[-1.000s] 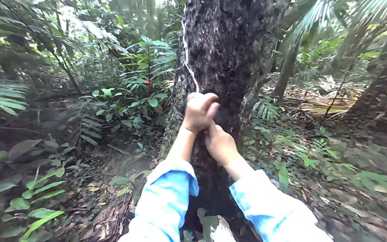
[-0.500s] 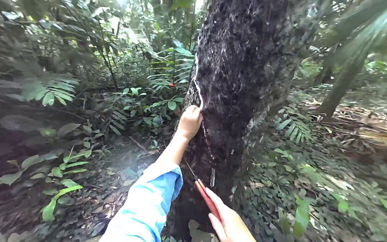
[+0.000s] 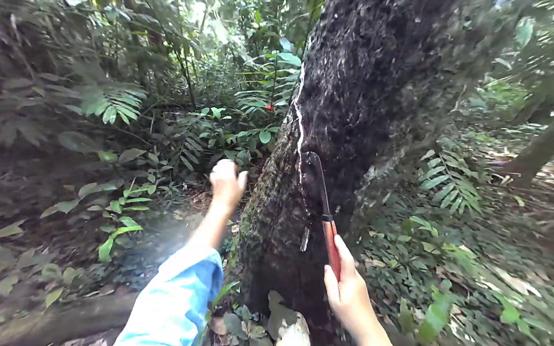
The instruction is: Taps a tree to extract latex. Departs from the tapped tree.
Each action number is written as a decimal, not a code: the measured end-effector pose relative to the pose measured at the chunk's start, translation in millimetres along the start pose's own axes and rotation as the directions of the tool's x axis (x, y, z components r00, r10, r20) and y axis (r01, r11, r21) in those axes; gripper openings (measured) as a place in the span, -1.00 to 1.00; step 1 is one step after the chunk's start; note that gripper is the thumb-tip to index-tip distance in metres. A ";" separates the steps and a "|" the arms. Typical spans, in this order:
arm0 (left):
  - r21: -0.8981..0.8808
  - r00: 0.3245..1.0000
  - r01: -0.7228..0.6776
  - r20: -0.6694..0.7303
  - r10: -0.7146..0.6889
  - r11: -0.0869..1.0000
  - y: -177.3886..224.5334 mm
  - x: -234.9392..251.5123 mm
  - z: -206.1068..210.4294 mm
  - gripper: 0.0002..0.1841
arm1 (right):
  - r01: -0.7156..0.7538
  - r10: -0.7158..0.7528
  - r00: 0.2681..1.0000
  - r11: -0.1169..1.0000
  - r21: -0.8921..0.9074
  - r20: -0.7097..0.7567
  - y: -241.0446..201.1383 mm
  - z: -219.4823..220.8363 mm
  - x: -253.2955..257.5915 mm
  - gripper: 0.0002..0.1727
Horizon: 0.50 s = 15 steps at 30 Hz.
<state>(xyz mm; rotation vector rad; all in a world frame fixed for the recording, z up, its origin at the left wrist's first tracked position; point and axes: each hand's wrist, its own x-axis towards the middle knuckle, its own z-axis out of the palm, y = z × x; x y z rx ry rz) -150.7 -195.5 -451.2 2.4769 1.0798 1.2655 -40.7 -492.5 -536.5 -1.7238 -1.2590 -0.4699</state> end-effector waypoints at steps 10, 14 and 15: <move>-0.159 0.375 -0.920 -0.614 0.694 0.357 109.4 -61.3 67.9 -0.35 | -0.004 -0.014 0.992 0.989 -0.147 -0.123 -12.5 32.5 -1.9 -0.41; -0.183 0.322 -0.947 -0.570 0.756 0.265 112.3 -55.7 70.4 -0.28 | -0.019 -0.013 0.991 0.972 -0.235 -0.136 -17.8 43.4 4.3 -0.58; -0.213 0.315 -0.948 -0.545 0.777 0.235 112.1 -52.4 72.7 -0.26 | -0.040 0.007 0.991 0.970 -0.240 -0.137 -18.0 46.8 5.8 -0.59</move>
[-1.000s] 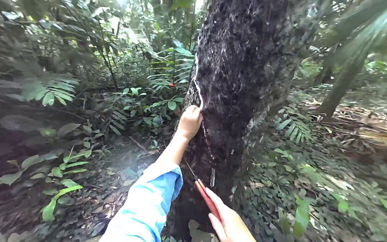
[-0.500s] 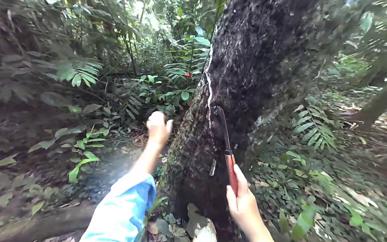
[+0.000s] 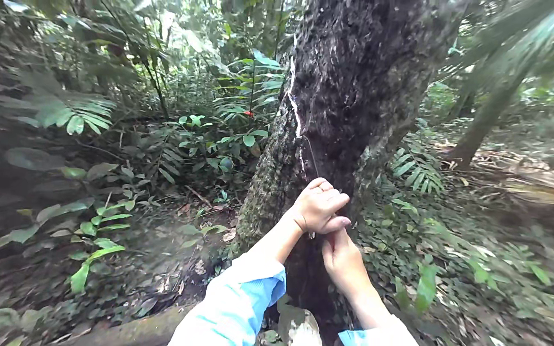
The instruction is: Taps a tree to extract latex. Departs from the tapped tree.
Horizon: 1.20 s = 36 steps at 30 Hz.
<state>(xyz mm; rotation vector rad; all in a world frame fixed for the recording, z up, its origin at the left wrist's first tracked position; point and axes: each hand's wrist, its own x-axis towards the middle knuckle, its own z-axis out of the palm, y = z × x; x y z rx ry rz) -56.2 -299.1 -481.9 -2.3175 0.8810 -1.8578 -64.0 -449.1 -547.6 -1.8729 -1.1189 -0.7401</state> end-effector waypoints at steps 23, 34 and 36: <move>-0.130 0.993 0.061 -0.091 -0.073 0.990 21.6 -15.5 12.9 -0.19 | -0.053 0.065 0.994 0.989 -0.136 0.085 -11.4 -1.3 -26.3 -0.64; -0.040 0.973 0.032 -0.226 -0.040 0.999 18.0 -36.6 34.1 -0.21 | -0.044 0.045 0.999 0.970 -0.240 -0.003 15.1 24.8 -31.1 -0.80; -0.082 0.966 0.059 -0.248 -0.077 0.995 24.6 -33.4 32.4 -0.20 | -0.091 0.104 0.994 0.957 -0.277 0.036 5.0 12.5 -33.6 -0.79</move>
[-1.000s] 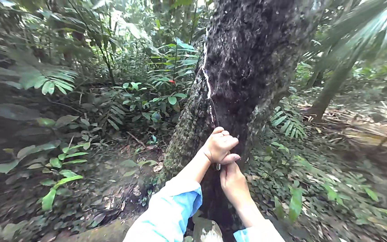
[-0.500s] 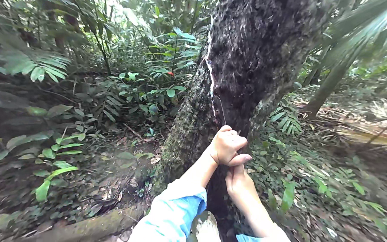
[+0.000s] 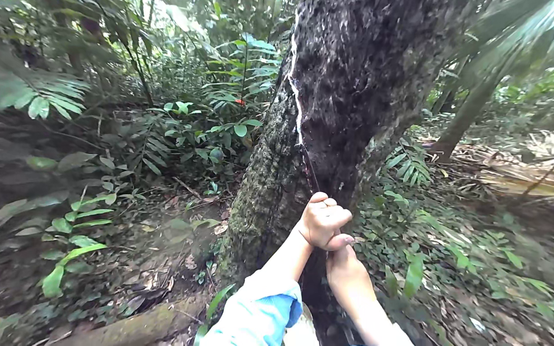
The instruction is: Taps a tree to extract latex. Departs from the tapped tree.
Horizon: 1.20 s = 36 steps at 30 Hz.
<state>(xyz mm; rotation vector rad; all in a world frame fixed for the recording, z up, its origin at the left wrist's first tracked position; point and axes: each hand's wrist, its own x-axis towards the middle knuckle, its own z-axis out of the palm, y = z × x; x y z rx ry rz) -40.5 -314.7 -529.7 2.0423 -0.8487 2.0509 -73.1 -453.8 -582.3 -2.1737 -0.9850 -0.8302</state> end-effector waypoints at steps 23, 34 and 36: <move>0.013 0.999 0.045 -0.013 -0.045 0.999 23.2 8.6 14.5 -0.19 | -0.015 0.016 0.979 1.000 -0.007 0.205 16.8 -45.8 -2.6 -0.73; -0.122 0.981 0.149 0.139 -0.132 0.981 88.3 -27.2 -2.1 -0.18 | -0.128 0.073 0.928 0.983 0.129 0.364 5.4 -76.9 -73.9 -0.61; -0.105 0.985 0.154 0.099 -0.143 0.983 105.7 -33.5 4.2 -0.21 | -0.137 0.057 0.919 0.974 0.182 0.389 18.8 -87.7 -85.9 -0.59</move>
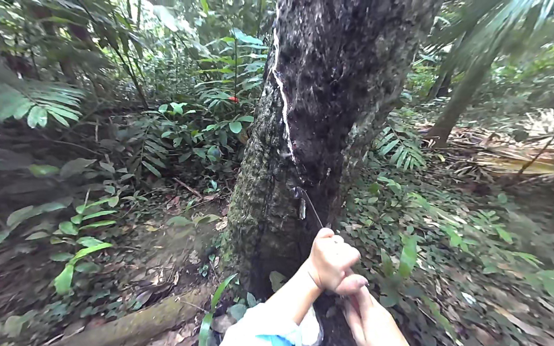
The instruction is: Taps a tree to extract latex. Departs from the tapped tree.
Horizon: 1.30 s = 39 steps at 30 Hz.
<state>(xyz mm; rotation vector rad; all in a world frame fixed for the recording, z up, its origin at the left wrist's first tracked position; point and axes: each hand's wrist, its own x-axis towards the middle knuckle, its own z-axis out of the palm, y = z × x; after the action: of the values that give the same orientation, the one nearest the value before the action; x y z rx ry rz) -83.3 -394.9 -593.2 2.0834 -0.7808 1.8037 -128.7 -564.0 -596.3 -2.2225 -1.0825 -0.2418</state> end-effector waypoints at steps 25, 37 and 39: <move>0.285 0.996 -0.004 -0.080 0.028 0.959 -63.5 30.6 23.3 -0.26 | 0.289 -0.326 0.892 0.944 -0.159 -0.314 63.7 28.3 100.8 -0.79; 0.179 0.986 -0.059 0.166 0.029 0.982 -22.4 43.7 -26.6 -0.25 | 0.162 -0.128 0.976 0.967 0.195 -0.176 7.3 15.2 45.6 -0.78; 0.123 0.990 -0.035 0.139 0.018 0.992 -17.5 29.3 -4.3 -0.25 | 0.079 -0.064 0.994 0.983 0.165 -0.092 19.5 8.6 33.0 -0.74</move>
<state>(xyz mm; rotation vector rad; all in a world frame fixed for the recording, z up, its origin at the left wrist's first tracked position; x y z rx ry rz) -74.7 -384.7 -561.5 2.3088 -0.7503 1.7800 -93.7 -546.3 -598.2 -2.0077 -1.0961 -0.2642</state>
